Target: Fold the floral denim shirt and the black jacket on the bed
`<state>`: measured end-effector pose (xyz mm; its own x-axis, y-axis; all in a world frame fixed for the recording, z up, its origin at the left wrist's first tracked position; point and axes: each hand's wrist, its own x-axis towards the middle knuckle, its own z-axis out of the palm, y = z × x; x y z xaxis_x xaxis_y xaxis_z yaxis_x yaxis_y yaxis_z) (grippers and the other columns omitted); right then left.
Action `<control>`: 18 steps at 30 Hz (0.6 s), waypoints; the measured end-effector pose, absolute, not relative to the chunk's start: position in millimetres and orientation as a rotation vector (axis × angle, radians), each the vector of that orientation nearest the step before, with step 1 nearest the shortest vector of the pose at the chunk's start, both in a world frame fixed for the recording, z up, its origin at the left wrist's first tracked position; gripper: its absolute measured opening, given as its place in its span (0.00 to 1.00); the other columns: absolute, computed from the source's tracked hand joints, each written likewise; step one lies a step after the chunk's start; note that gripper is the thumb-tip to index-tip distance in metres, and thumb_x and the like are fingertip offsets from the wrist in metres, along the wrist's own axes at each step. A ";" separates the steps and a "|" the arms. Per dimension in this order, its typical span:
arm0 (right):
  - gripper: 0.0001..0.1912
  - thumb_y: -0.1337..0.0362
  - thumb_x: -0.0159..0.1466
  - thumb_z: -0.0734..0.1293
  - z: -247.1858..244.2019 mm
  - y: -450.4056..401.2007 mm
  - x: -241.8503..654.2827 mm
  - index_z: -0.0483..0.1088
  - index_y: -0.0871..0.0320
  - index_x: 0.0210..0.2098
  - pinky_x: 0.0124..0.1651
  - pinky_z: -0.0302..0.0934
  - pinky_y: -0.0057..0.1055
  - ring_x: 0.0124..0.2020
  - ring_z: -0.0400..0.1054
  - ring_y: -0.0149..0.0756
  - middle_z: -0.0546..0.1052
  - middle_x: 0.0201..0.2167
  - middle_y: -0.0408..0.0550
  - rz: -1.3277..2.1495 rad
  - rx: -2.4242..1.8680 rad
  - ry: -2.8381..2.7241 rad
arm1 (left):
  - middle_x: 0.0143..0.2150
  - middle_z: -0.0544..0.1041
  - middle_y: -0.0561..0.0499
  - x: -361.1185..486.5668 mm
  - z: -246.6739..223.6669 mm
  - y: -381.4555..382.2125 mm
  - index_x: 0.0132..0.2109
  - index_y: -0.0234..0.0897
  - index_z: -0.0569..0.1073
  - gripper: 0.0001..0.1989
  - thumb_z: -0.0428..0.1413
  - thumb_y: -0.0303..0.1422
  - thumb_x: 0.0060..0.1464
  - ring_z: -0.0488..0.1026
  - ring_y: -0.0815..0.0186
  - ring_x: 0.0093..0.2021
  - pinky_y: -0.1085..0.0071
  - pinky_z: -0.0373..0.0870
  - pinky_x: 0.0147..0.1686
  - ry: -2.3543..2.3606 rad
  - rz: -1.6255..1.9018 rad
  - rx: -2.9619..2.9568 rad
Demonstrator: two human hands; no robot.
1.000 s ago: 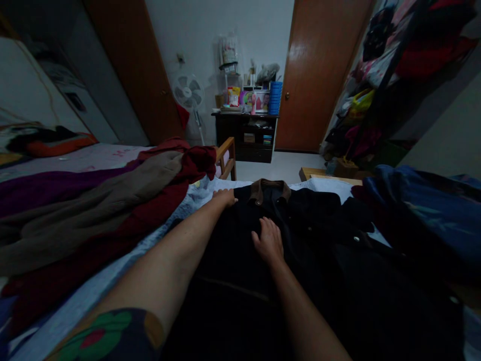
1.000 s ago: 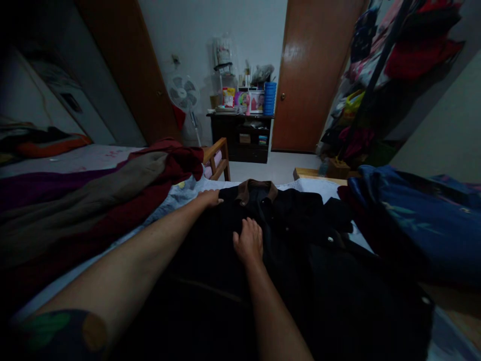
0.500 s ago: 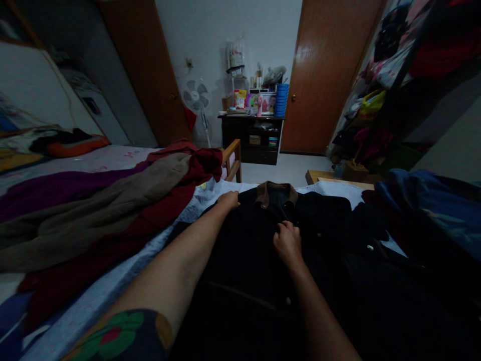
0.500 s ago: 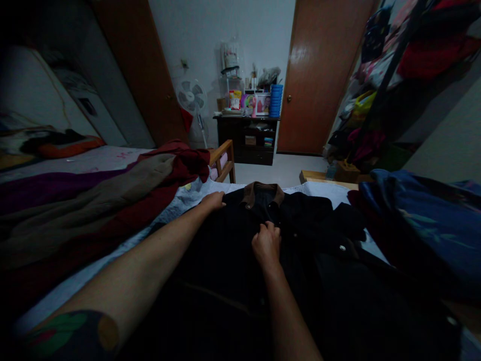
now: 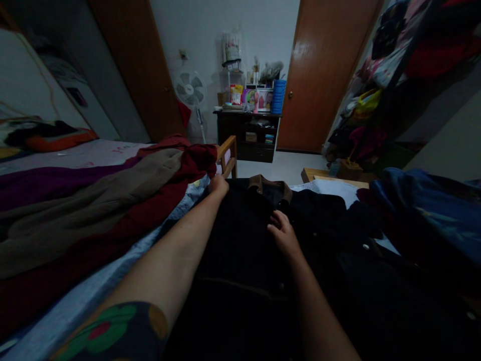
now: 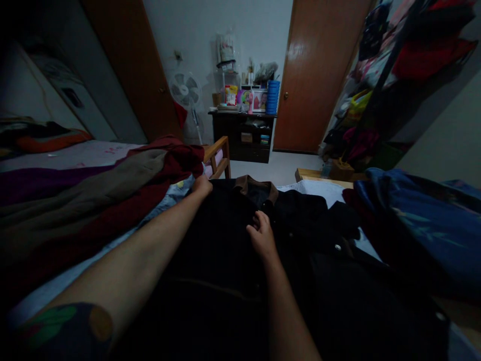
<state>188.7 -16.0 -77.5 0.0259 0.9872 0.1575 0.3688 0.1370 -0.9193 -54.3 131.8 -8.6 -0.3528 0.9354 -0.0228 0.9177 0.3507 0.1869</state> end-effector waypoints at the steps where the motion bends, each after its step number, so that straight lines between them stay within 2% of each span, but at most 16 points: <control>1: 0.32 0.66 0.56 0.61 -79.8 -16.6 186.4 0.60 0.61 0.61 0.60 0.57 0.36 0.63 0.59 0.42 0.58 0.65 0.57 0.880 -1.375 -1.508 | 0.58 0.71 0.39 -52.9 -11.9 129.8 0.63 0.39 0.61 0.24 0.46 0.31 0.59 0.71 0.55 0.56 0.64 0.70 0.48 2.481 0.222 1.696; 4: 0.36 0.66 0.54 0.63 -84.6 -19.0 181.5 0.57 0.61 0.63 0.65 0.50 0.37 0.68 0.48 0.42 0.49 0.69 0.57 0.851 -1.429 -1.590 | 0.61 0.65 0.36 -42.0 -27.8 117.1 0.65 0.38 0.56 0.29 0.50 0.32 0.57 0.72 0.56 0.54 0.66 0.69 0.50 2.431 0.221 1.731; 6: 0.36 0.66 0.55 0.63 -85.2 -20.3 180.0 0.58 0.59 0.63 0.65 0.50 0.39 0.69 0.46 0.43 0.47 0.70 0.56 0.796 -1.463 -1.637 | 0.64 0.60 0.36 -30.0 -39.3 107.0 0.65 0.37 0.53 0.32 0.52 0.33 0.56 0.69 0.56 0.57 0.65 0.66 0.54 2.375 0.225 1.815; 10: 0.29 0.67 0.56 0.63 -83.9 -21.9 177.8 0.65 0.60 0.58 0.65 0.50 0.39 0.67 0.52 0.42 0.56 0.67 0.57 0.694 -1.487 -1.783 | 0.68 0.55 0.40 -5.4 -56.6 94.5 0.65 0.37 0.55 0.28 0.48 0.39 0.60 0.49 0.55 0.69 0.60 0.49 0.65 2.208 0.207 2.043; 14: 0.25 0.68 0.58 0.62 -85.5 -24.9 173.3 0.69 0.61 0.55 0.66 0.48 0.40 0.66 0.53 0.43 0.64 0.63 0.56 0.581 -1.551 -1.963 | 0.71 0.52 0.43 5.9 -70.0 91.3 0.65 0.40 0.57 0.32 0.43 0.51 0.60 0.44 0.54 0.71 0.54 0.46 0.65 2.000 0.076 2.151; 18: 0.26 0.68 0.59 0.62 -86.2 -30.0 169.0 0.68 0.62 0.57 0.67 0.45 0.42 0.68 0.48 0.46 0.65 0.62 0.53 0.463 -1.623 -2.101 | 0.73 0.46 0.44 1.1 -78.7 89.5 0.69 0.39 0.52 0.35 0.37 0.53 0.61 0.38 0.54 0.72 0.52 0.40 0.66 1.929 0.035 2.263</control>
